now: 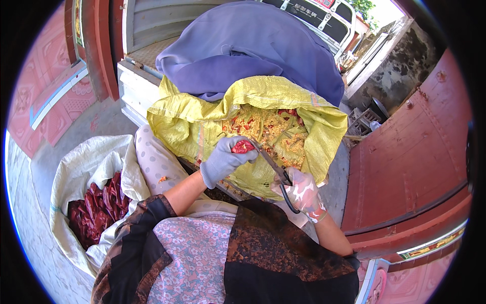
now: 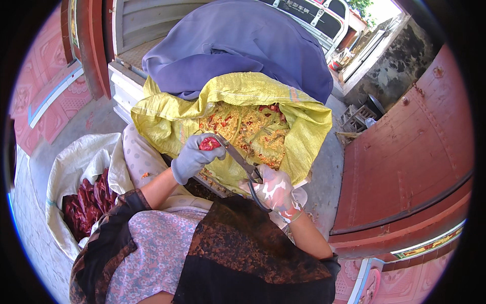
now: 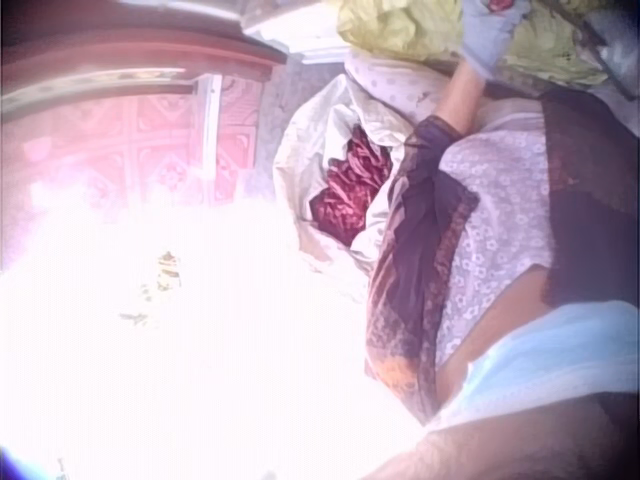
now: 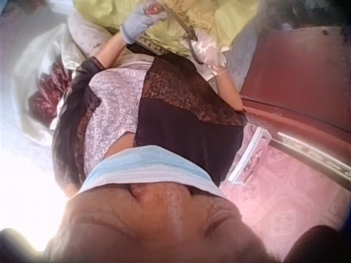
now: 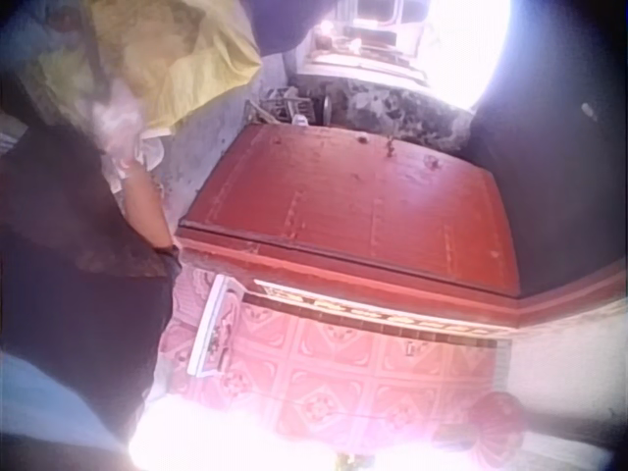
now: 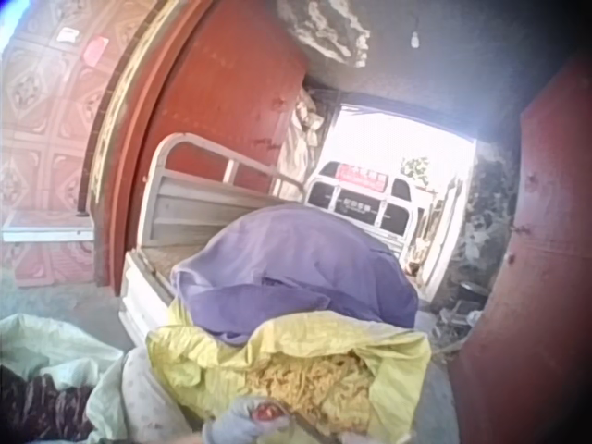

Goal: The person trims the stems off red peppers using scissors and places them into a sack.

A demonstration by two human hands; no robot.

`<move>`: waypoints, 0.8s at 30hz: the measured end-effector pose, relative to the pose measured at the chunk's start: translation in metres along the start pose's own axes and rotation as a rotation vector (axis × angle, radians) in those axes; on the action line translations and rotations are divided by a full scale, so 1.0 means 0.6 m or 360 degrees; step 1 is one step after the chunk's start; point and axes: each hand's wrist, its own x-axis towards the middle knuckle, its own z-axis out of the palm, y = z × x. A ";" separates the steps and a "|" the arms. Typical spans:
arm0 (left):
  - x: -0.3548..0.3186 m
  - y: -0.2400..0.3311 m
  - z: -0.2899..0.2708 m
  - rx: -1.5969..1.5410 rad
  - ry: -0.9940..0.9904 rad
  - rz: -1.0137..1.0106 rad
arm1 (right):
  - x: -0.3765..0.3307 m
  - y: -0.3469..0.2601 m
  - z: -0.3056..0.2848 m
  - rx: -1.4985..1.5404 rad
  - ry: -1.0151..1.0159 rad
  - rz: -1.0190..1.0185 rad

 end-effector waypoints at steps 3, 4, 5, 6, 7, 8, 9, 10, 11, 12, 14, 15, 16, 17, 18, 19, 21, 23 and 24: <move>-0.008 0.020 0.009 -0.0161 0.0007 -0.0167 | -0.001 0.012 0.000 -0.0050 0.0030 0.0030; -0.010 0.021 0.009 -0.0251 0.0023 -0.0239 | 0.000 0.013 -0.001 -0.0028 0.0029 0.0028; -0.011 0.021 0.009 -0.0341 0.0038 -0.0311 | -0.001 0.010 -0.006 -0.0100 0.0025 0.0097; -0.013 0.018 0.008 -0.0347 0.0032 -0.0336 | -0.001 0.002 -0.018 -0.0173 0.0020 0.0167; -0.013 0.016 0.005 -0.0350 0.0022 -0.0357 | 0.002 -0.011 -0.032 -0.0245 0.0021 0.0236; -0.013 0.015 0.003 -0.0353 0.0012 -0.0379 | 0.010 -0.023 -0.045 -0.0522 -0.0113 0.0335; -0.014 0.016 0.002 -0.0342 0.0030 -0.0376 | 0.017 -0.010 -0.042 -0.0617 -0.0070 0.0286; -0.013 0.020 0.004 -0.0335 0.0029 -0.0366 | 0.024 0.015 -0.037 -0.0720 -0.0012 0.0250; -0.013 0.022 0.006 -0.0333 0.0042 -0.0355 | 0.033 0.027 -0.037 -0.0827 0.0036 0.0203; -0.012 0.020 0.004 -0.0349 0.0013 -0.0324 | 0.046 0.028 -0.043 -0.0913 0.0061 0.0276; -0.008 0.010 -0.002 -0.0380 -0.0051 -0.0260 | 0.077 0.045 -0.043 -0.1006 0.0132 0.0401; -0.005 0.011 -0.002 -0.0439 -0.0071 -0.0265 | 0.092 0.057 -0.040 -0.1017 0.0165 0.0402; -0.005 0.011 0.000 -0.0487 -0.0086 -0.0279 | 0.105 0.067 -0.037 -0.1017 0.0197 0.0399; -0.005 0.012 0.000 -0.0536 -0.0101 -0.0294 | 0.115 0.071 -0.038 -0.1021 0.0214 0.0351; -0.004 0.013 0.001 -0.0494 -0.0111 -0.0265 | 0.128 0.078 -0.039 -0.0975 0.0226 0.0295; -0.004 0.012 -0.001 -0.0454 -0.0115 -0.0237 | 0.143 0.086 -0.038 -0.0931 0.0231 0.0236; -0.004 0.014 -0.001 -0.0437 -0.0149 -0.0213 | 0.173 0.124 -0.046 -0.0746 0.0242 0.0111; -0.006 0.012 -0.001 -0.0496 -0.0194 -0.0228 | 0.210 0.155 -0.058 -0.0612 0.0437 0.0112; -0.006 0.009 0.002 -0.0530 -0.0214 -0.0266 | 0.234 0.174 -0.061 -0.0738 0.0482 0.0178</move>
